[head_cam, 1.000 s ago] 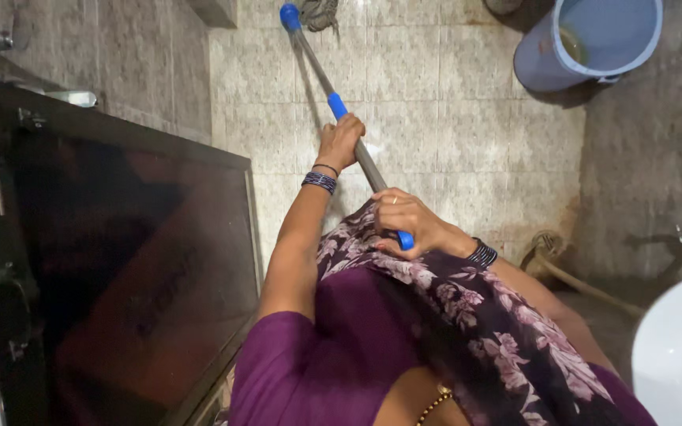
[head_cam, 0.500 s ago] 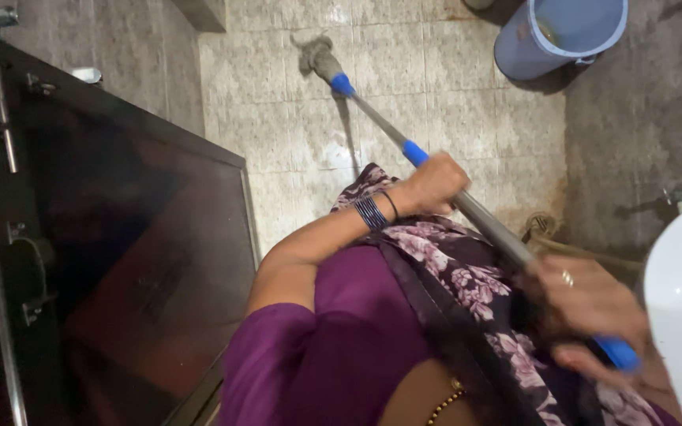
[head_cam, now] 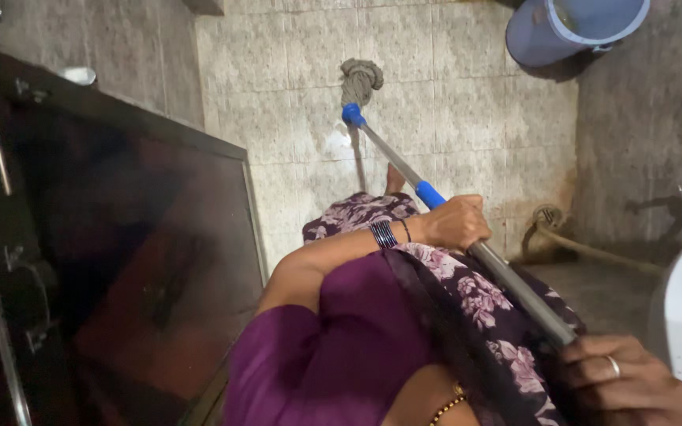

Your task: The person mops a tiled bathroom floor using a long-handled mop. They move the mop back and forth across the floor, covering areas near a toilet, a bucket, and a glass shower door.

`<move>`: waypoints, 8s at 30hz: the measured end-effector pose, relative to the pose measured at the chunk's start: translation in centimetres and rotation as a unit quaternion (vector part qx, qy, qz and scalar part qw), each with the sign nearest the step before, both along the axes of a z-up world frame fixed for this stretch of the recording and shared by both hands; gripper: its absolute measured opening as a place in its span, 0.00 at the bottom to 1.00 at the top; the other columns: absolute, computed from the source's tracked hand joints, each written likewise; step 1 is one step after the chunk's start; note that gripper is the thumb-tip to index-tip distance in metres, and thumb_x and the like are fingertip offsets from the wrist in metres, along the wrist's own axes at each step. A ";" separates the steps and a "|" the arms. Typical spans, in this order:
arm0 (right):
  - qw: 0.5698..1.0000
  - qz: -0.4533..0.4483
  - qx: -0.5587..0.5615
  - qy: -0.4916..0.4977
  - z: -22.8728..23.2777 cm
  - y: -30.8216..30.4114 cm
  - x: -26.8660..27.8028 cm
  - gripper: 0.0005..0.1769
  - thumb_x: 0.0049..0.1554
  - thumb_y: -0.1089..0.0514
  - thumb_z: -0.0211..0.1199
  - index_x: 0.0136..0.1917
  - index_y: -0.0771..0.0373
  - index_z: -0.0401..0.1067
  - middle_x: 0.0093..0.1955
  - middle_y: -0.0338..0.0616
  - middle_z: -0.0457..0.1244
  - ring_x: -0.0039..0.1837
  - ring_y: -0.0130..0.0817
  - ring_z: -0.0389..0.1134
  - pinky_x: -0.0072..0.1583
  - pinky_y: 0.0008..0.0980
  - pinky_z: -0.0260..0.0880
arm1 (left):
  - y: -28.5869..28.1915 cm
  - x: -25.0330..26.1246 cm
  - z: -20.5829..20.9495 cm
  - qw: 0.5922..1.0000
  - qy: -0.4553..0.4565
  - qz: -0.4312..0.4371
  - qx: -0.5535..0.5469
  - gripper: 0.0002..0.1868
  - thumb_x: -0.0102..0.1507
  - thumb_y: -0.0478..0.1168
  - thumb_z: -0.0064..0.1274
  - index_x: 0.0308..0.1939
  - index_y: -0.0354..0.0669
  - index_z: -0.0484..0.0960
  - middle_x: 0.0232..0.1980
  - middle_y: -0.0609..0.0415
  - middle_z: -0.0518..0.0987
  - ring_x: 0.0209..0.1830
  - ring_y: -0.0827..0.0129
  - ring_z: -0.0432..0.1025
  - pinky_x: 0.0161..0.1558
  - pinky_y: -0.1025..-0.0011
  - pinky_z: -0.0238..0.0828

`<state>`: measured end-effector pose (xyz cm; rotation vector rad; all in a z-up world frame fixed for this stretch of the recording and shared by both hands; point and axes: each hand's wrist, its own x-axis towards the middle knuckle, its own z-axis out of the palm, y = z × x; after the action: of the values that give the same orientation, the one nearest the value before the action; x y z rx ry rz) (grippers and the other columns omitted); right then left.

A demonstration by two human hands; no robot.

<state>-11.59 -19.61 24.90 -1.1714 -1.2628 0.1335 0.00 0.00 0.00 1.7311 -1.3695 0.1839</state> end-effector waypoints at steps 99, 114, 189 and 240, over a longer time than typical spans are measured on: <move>0.931 -0.117 -0.194 -0.288 -5.2 11.4 11.2 0.13 0.56 0.50 0.69 0.36 0.60 0.75 0.40 0.39 0.70 0.50 0.32 0.73 0.70 0.56 0.61 | 13.2 8.3 -2.2 0.907 0.012 0.390 0.160 0.21 0.58 0.61 0.62 0.32 0.47 0.83 0.43 0.55 0.82 0.54 0.59 0.73 0.62 0.52 0.57; 0.970 0.063 0.096 -0.212 0.8 9.8 3.5 0.20 0.68 0.56 0.66 0.35 0.57 0.64 0.35 0.48 0.67 0.42 0.45 0.77 0.55 0.57 0.74 | 7.6 -1.0 1.4 0.991 -0.028 0.094 -0.091 0.19 0.60 0.48 0.58 0.20 0.43 0.73 0.23 0.55 0.72 0.27 0.63 0.70 0.55 0.59 0.66; 0.999 0.012 -0.021 -0.038 -5.5 10.3 21.4 0.14 0.58 0.59 0.66 0.33 0.61 0.66 0.33 0.42 0.65 0.40 0.37 0.71 0.54 0.46 0.73 | 11.4 17.6 -2.4 0.962 0.000 0.271 -0.030 0.18 0.58 0.48 0.58 0.20 0.46 0.69 0.22 0.54 0.69 0.27 0.60 0.70 0.55 0.57 0.64; 0.985 -0.029 0.054 -0.159 -0.2 5.5 9.9 0.23 0.63 0.60 0.56 0.27 0.58 0.59 0.26 0.41 0.56 0.29 0.37 0.62 0.42 0.45 0.73 | 3.9 8.2 5.2 0.994 -0.045 0.001 -0.098 0.11 0.59 0.39 0.60 0.26 0.40 0.76 0.29 0.52 0.75 0.33 0.61 0.73 0.51 0.60 0.70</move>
<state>-1.65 -14.10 24.67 -1.1641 -1.4932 -0.1715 8.23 3.86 5.24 1.5767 -1.3668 0.3871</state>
